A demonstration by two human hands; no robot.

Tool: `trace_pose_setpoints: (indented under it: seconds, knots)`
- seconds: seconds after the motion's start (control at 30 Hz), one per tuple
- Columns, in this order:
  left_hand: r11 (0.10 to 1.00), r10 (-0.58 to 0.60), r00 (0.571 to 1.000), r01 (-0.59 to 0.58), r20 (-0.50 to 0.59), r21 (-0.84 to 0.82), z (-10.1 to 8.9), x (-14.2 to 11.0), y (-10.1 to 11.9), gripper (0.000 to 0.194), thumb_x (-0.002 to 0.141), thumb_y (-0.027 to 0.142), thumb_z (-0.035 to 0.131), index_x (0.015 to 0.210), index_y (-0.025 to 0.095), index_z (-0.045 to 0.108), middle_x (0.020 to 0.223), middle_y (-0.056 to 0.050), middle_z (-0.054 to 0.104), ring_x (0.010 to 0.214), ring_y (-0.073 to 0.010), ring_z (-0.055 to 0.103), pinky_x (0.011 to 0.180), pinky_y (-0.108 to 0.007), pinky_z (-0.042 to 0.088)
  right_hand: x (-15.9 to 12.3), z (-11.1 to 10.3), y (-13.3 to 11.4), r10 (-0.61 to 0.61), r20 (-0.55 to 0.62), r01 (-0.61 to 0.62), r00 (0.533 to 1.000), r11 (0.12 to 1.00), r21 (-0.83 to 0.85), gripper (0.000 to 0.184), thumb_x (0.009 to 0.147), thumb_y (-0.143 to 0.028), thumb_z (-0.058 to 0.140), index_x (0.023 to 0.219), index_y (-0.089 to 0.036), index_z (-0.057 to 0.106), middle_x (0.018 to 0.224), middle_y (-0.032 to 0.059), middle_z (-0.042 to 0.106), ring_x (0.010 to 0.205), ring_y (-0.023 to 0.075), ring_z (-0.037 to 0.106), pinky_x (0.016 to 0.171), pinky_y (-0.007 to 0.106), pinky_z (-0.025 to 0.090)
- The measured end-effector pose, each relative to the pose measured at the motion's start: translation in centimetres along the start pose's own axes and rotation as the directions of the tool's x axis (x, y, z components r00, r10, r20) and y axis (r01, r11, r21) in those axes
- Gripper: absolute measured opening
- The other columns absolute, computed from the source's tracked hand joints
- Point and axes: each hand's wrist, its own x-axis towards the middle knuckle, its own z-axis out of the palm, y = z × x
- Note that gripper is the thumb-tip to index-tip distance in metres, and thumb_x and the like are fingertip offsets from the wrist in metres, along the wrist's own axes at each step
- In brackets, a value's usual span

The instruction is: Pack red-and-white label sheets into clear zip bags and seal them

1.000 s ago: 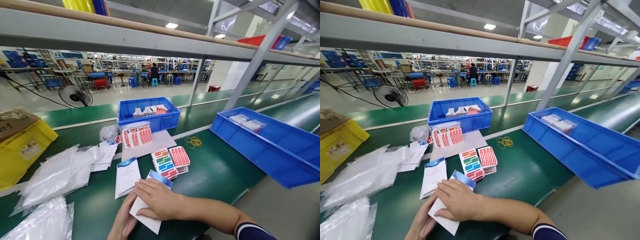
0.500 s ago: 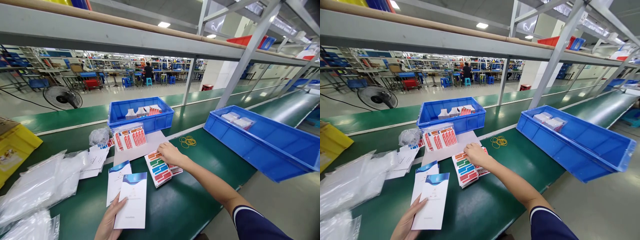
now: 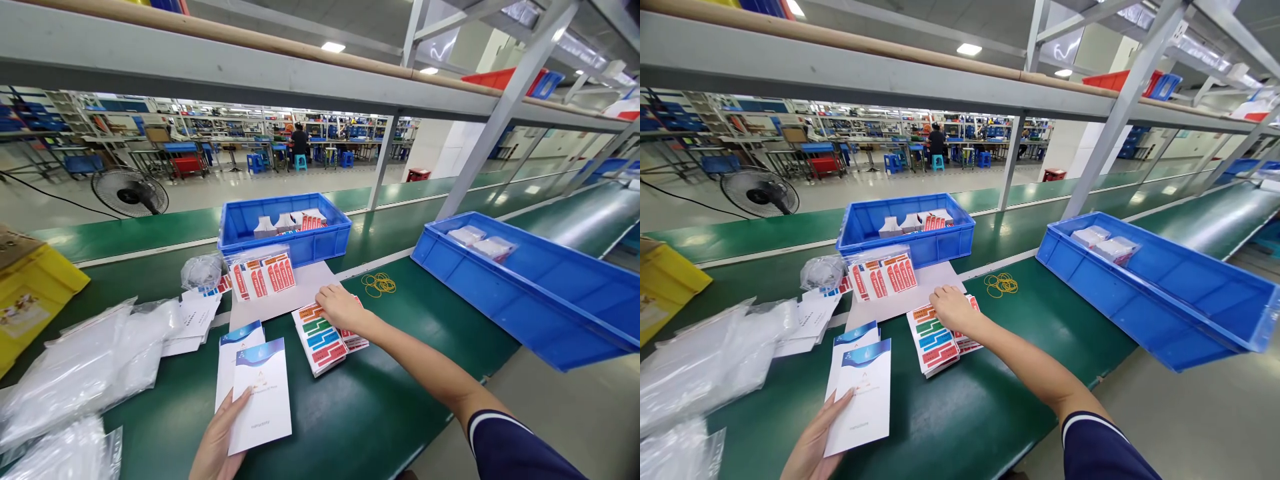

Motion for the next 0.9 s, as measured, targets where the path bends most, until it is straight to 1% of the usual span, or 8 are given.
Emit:
trace_pose_setpoints:
  seconds: [0.1, 0.27, 0.47, 0.6, 0.7, 0.77, 0.83, 0.9]
  knots:
    - [1.0, 0.015, 1.0, -0.016, 0.002, 0.013, -0.3, 0.2, 0.0, 0.064, 0.074, 0.006, 0.069, 0.132, 0.019, 0.046, 0.11, -0.013, 0.067, 0.091, -0.0293, 0.068, 0.076, -0.038, 0.06, 0.0, 0.1, -0.1, -0.003, -0.001, 0.003, 1.0, 1.0, -0.007, 0.014, 0.088, -0.018, 0.051, 0.1, -0.011, 0.056, 0.103, 0.012, 0.057, 0.096, 0.0247, 0.05, 0.081, 0.036, 0.04]
    - [0.999, 0.036, 0.999, -0.036, -0.003, 0.032, -0.3, 0.3, -0.1, 0.063, 0.075, 0.007, 0.068, 0.133, 0.018, 0.045, 0.111, -0.014, 0.066, 0.091, -0.0285, 0.068, 0.077, -0.039, 0.06, 0.1, 0.3, -0.2, -0.007, -0.003, 0.007, 1.0, 1.0, -0.006, 0.014, 0.088, -0.016, 0.052, 0.1, -0.011, 0.057, 0.103, 0.013, 0.056, 0.095, 0.025, 0.05, 0.08, 0.036, 0.04]
    - [0.998, 0.036, 0.999, -0.035, -0.015, 0.046, 0.7, -0.4, 0.5, 0.063, 0.077, 0.005, 0.065, 0.135, 0.018, 0.043, 0.109, -0.014, 0.067, 0.089, -0.028, 0.069, 0.078, -0.039, 0.059, 0.0, 0.3, -0.6, -0.014, 0.004, 0.014, 1.0, 1.0, 0.026, 0.014, 0.087, -0.011, 0.048, 0.099, -0.011, 0.056, 0.103, 0.0127, 0.056, 0.093, 0.0248, 0.051, 0.079, 0.036, 0.041]
    - [0.998, 0.036, 0.999, -0.034, -0.026, 0.054, 1.1, -0.9, 0.8, 0.065, 0.077, 0.005, 0.065, 0.137, 0.017, 0.041, 0.109, -0.015, 0.067, 0.087, -0.0287, 0.069, 0.077, -0.04, 0.06, 0.2, -0.1, -0.8, 0.001, 0.018, -0.003, 1.0, 0.996, 0.089, 0.015, 0.086, -0.009, 0.048, 0.099, -0.009, 0.056, 0.104, 0.0144, 0.057, 0.096, 0.0257, 0.051, 0.081, 0.037, 0.04]
    - [0.995, 0.066, 0.998, -0.066, 0.0, 0.07, 0.6, -0.4, 0.6, 0.065, 0.078, 0.008, 0.066, 0.137, 0.017, 0.04, 0.112, -0.016, 0.066, 0.091, -0.0291, 0.068, 0.08, -0.041, 0.059, 0.2, -1.4, -0.4, 0.018, 0.037, -0.025, 0.999, 0.983, 0.18, 0.013, 0.087, -0.012, 0.051, 0.098, -0.008, 0.057, 0.101, 0.0152, 0.06, 0.097, 0.025, 0.053, 0.081, 0.035, 0.04]
    - [0.991, 0.108, 0.994, -0.109, 0.011, 0.073, 0.2, 0.1, 0.3, 0.062, 0.08, 0.011, 0.065, 0.137, 0.017, 0.042, 0.114, -0.016, 0.066, 0.094, -0.0287, 0.067, 0.082, -0.04, 0.058, -0.3, -2.9, 0.2, 0.002, 0.071, -0.021, 0.997, 0.961, 0.276, 0.01, 0.088, -0.017, 0.054, 0.093, -0.01, 0.058, 0.093, 0.0116, 0.063, 0.089, 0.0213, 0.057, 0.076, 0.03, 0.042]
    - [0.988, 0.145, 0.989, -0.145, -0.003, 0.059, -0.1, 0.5, 0.0, 0.058, 0.082, 0.015, 0.063, 0.136, 0.017, 0.043, 0.115, -0.016, 0.065, 0.097, -0.0281, 0.066, 0.085, -0.04, 0.056, -1.0, -4.9, 0.7, -0.068, 0.112, 0.019, 0.991, 0.923, 0.385, 0.013, 0.089, -0.026, 0.056, 0.09, -0.013, 0.058, 0.085, 0.0045, 0.065, 0.078, 0.0147, 0.059, 0.068, 0.023, 0.043]
    - [0.989, 0.144, 0.99, -0.143, 0.001, 0.03, 0.0, 0.6, -0.3, 0.055, 0.083, 0.018, 0.062, 0.136, 0.016, 0.044, 0.116, -0.016, 0.064, 0.1, -0.0289, 0.065, 0.086, -0.041, 0.055, -1.7, -6.5, 0.4, -0.177, 0.124, 0.086, 0.976, 0.843, 0.531, 0.018, 0.09, -0.032, 0.056, 0.089, -0.014, 0.056, 0.082, -0.0009, 0.064, 0.073, 0.0093, 0.059, 0.063, 0.018, 0.043]
